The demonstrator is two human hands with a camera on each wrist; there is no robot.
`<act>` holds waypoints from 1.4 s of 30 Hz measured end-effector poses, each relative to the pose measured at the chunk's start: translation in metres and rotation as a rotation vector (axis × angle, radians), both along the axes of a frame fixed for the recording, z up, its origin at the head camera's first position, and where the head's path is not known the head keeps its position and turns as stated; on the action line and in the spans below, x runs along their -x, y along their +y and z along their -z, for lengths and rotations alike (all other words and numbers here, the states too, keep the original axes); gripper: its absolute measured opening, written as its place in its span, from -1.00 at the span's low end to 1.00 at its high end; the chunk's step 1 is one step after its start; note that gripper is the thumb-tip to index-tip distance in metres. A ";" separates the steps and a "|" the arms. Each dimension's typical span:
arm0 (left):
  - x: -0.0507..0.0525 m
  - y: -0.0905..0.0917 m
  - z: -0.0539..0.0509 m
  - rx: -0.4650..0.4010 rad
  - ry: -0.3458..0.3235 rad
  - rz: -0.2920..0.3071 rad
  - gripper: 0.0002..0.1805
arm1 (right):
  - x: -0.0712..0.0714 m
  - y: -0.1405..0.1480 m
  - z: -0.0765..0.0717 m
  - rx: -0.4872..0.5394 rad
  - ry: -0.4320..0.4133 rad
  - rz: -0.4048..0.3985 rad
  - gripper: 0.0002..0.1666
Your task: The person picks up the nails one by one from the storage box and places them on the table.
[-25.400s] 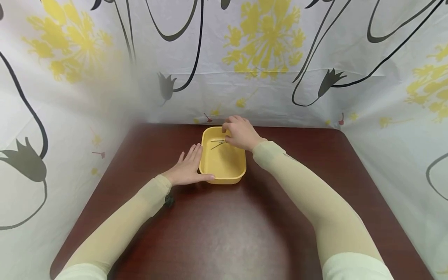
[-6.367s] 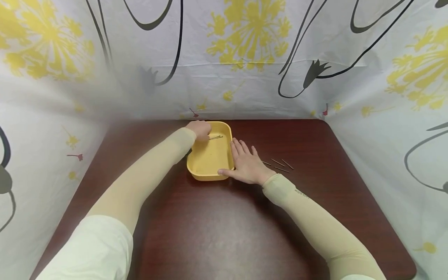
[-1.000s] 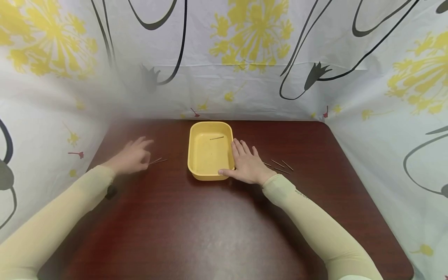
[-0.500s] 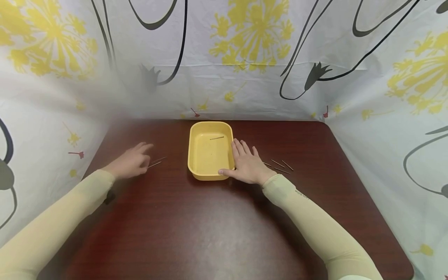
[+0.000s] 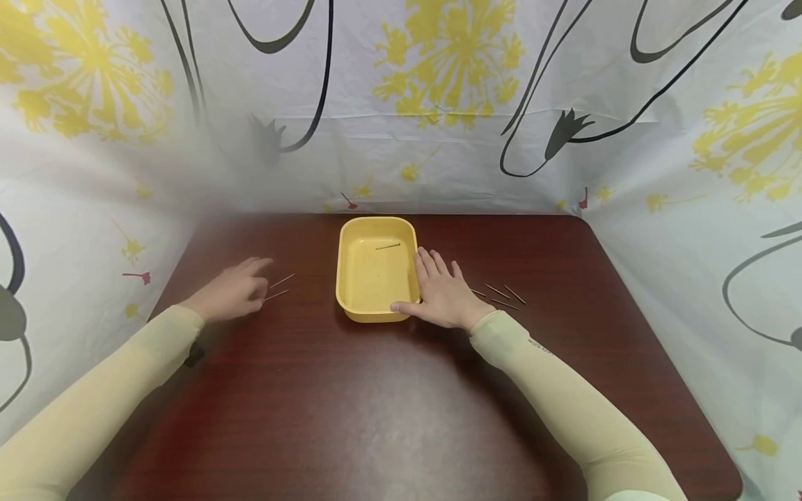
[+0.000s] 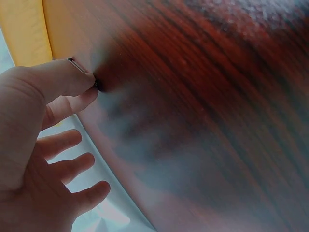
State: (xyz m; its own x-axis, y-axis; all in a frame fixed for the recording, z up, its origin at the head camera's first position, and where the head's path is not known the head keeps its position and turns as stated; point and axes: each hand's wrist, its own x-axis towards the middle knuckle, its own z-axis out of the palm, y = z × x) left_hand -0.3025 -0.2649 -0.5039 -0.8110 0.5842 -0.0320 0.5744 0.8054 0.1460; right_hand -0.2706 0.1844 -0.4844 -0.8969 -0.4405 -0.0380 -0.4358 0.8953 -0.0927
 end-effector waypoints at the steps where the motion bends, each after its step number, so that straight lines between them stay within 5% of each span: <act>1: 0.000 0.000 0.000 -0.001 -0.002 0.002 -0.70 | 0.000 0.000 0.000 -0.001 -0.001 0.001 0.47; 14: 0.013 0.008 -0.016 -0.058 0.048 -0.034 -0.94 | 0.001 0.000 0.001 0.010 0.011 0.003 0.47; 19: 0.018 0.020 -0.033 -0.088 0.089 -0.066 -0.68 | 0.002 0.000 0.001 0.006 0.024 0.001 0.47; 31: 0.024 0.060 -0.064 -0.094 0.138 -0.068 -0.52 | 0.001 0.000 0.002 0.007 0.014 0.002 0.49; 42: 0.040 0.111 -0.086 -0.055 0.199 0.008 -0.54 | 0.002 0.001 0.004 -0.007 0.060 -0.011 0.47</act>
State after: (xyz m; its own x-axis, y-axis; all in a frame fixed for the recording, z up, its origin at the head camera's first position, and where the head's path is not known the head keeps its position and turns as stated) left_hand -0.3425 -0.1542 -0.4177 -0.7935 0.5871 0.1602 0.6027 0.7946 0.0729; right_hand -0.2725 0.1854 -0.4885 -0.8927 -0.4505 0.0122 -0.4504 0.8908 -0.0599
